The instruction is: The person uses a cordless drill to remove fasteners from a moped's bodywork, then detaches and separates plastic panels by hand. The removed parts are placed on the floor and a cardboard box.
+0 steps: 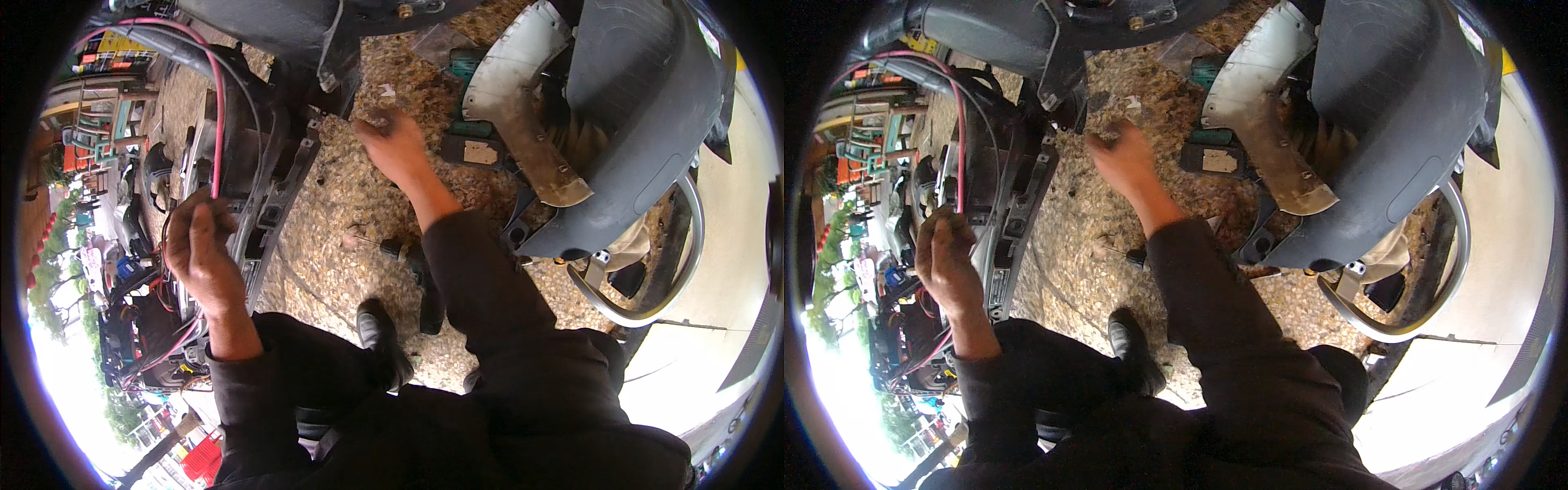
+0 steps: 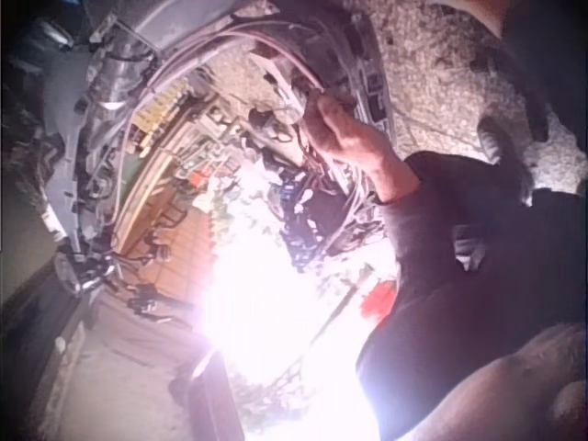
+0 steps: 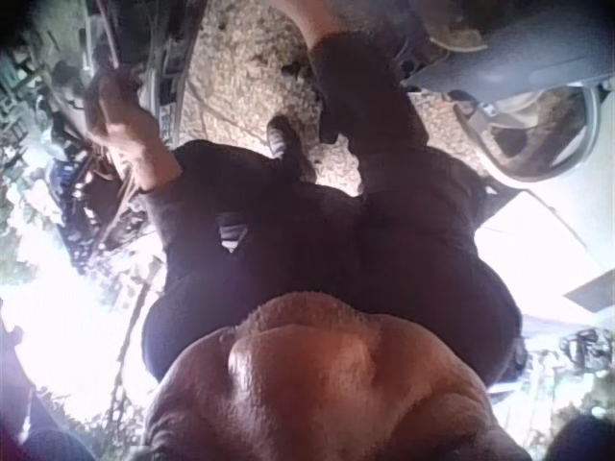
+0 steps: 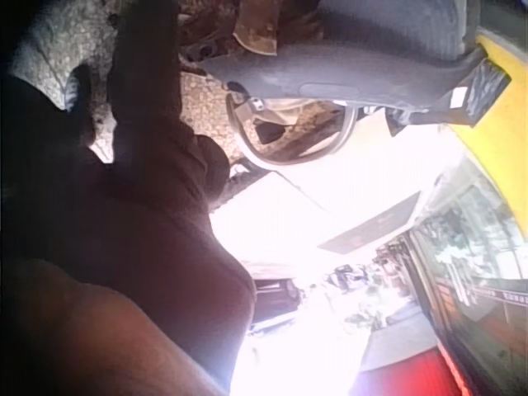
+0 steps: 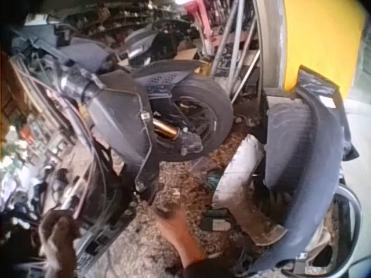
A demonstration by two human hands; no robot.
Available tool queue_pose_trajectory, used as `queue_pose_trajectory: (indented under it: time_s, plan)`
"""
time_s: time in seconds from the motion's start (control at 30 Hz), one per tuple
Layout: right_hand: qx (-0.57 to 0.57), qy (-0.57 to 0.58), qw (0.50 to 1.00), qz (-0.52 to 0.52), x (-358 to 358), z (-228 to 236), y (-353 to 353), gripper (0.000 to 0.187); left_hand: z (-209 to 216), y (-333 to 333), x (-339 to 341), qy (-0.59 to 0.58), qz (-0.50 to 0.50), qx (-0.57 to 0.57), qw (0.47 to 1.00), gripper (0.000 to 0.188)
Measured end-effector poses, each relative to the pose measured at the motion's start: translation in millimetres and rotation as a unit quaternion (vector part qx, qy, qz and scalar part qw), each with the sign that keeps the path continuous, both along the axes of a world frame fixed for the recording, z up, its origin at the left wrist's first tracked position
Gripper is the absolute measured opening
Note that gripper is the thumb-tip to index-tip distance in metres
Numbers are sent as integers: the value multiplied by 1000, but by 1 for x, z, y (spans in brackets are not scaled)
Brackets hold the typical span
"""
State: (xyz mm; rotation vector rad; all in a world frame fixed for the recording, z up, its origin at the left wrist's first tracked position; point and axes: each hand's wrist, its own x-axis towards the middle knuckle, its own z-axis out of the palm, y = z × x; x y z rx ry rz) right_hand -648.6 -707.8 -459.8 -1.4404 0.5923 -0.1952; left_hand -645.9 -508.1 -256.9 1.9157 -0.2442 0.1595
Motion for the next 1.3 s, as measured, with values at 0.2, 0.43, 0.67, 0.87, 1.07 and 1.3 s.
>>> queue_pose_trajectory:
  time_s: [0.2, 0.43, 0.67, 0.87, 1.07, 1.3]
  plan:
    - [-107, 181, 962, -172, -162, -36, 83, 29, -3, -50, -27, 171, -251, 49, 951, 14]
    - [-273, 247, 928, -55, -243, -62, 127, 48, 9, -69, -40, 127, -498, 167, 841, 22]
    - [-258, 280, 921, -81, -259, -56, 148, 46, 17, -56, -60, 97, -513, 175, 835, 22]
    - [-80, 282, 948, -121, -249, -18, 153, 43, 29, -37, -89, 140, -499, 246, 819, 25]
    - [294, 156, 908, -255, -222, 83, 156, 40, 28, -16, -118, 178, -424, 208, 864, 26]
    - [90, 325, 932, -134, -286, 265, 146, 22, 73, 84, -166, 257, -202, 149, 933, 17]
